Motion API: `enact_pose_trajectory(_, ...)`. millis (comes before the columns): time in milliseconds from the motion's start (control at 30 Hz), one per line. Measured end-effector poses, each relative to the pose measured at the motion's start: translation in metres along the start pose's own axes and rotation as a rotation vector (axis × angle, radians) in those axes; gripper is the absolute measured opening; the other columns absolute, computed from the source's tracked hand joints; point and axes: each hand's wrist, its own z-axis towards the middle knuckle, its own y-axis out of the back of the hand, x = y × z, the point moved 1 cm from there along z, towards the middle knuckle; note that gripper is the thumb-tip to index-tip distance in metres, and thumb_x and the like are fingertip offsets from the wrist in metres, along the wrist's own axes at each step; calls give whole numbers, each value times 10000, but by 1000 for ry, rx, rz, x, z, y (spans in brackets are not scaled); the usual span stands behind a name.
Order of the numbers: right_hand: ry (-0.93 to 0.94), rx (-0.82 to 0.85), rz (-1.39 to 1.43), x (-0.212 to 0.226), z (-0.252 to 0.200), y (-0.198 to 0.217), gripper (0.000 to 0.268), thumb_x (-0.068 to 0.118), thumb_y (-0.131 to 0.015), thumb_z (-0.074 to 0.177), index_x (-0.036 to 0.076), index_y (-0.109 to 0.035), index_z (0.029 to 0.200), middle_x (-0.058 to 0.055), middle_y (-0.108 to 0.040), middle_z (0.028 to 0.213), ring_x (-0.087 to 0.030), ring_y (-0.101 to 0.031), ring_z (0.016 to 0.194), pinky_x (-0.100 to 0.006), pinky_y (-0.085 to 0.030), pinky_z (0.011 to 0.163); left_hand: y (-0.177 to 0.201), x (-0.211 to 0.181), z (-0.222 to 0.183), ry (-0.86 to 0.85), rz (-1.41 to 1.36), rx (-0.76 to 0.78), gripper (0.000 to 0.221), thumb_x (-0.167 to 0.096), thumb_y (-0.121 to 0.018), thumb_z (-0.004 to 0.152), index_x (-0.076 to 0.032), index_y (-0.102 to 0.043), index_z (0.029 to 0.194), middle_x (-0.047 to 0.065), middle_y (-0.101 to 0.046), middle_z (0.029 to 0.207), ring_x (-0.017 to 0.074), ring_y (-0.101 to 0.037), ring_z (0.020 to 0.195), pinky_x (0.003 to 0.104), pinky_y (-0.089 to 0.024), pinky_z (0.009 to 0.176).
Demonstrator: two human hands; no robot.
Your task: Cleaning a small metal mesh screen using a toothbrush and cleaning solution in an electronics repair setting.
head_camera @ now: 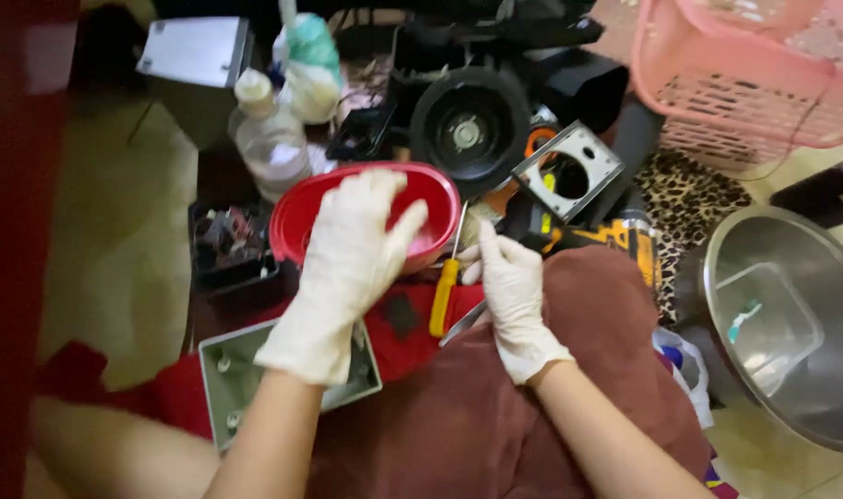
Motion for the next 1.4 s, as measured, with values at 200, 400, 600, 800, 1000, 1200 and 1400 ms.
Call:
enact_pose_trajectory(200,-60,-19,13,8,2,4,378,370,-533,857,115,-686,623,-67,-600,433,-122,-571,494,-208,-458,582,-59,36,111,64,226,-51,257,-119,-512,807,-153,-533,1061,42,-554,967,243,-564,903,379,-460,734)
enact_pose_trajectory(400,-124,37,59,0,7,8,374,407,-539,839,140,-689,623,-40,-598,433,-108,-592,497,-207,-467,563,-125,92,154,20,282,238,411,-15,-509,721,-253,-587,1047,-76,-541,1083,112,-440,1146,341,-306,955)
enact_pose_trajectory(600,-127,68,57,4,5,14,369,419,-540,836,157,-700,631,-26,-605,436,-111,-605,513,-210,-483,605,-119,89,158,215,210,251,181,-196,-660,769,-314,-648,906,-74,-602,889,190,-542,986,314,-449,851)
enact_pose_trajectory(800,-137,67,70,9,4,13,368,418,-538,840,159,-693,630,-23,-605,441,-108,-599,530,-214,-479,631,-122,92,167,346,160,211,144,-239,-700,744,-343,-676,840,-65,-619,794,190,-610,870,322,-514,766)
enact_pose_trajectory(1000,-149,97,23,6,6,13,367,430,-533,837,168,-696,638,-20,-612,452,-115,-595,537,-207,-472,628,-112,96,182,336,-226,71,121,-155,-682,742,-248,-686,820,10,-661,787,206,-627,839,340,-485,751)
enact_pose_trajectory(1200,-180,140,209,27,2,16,400,286,-502,859,-20,-661,658,-72,-565,474,-132,-501,443,-199,-416,521,-29,21,169,-2,-588,-253,157,43,-611,702,-6,-673,838,60,-670,739,114,-617,642,213,-488,610)
enact_pose_trajectory(1400,-271,267,745,14,23,34,506,467,-404,872,40,-639,1012,-72,-659,732,-148,-616,646,-242,-469,630,-4,-37,85,-127,-467,-359,181,-23,-715,722,-175,-672,809,-6,-662,845,221,-604,940,334,-437,868)
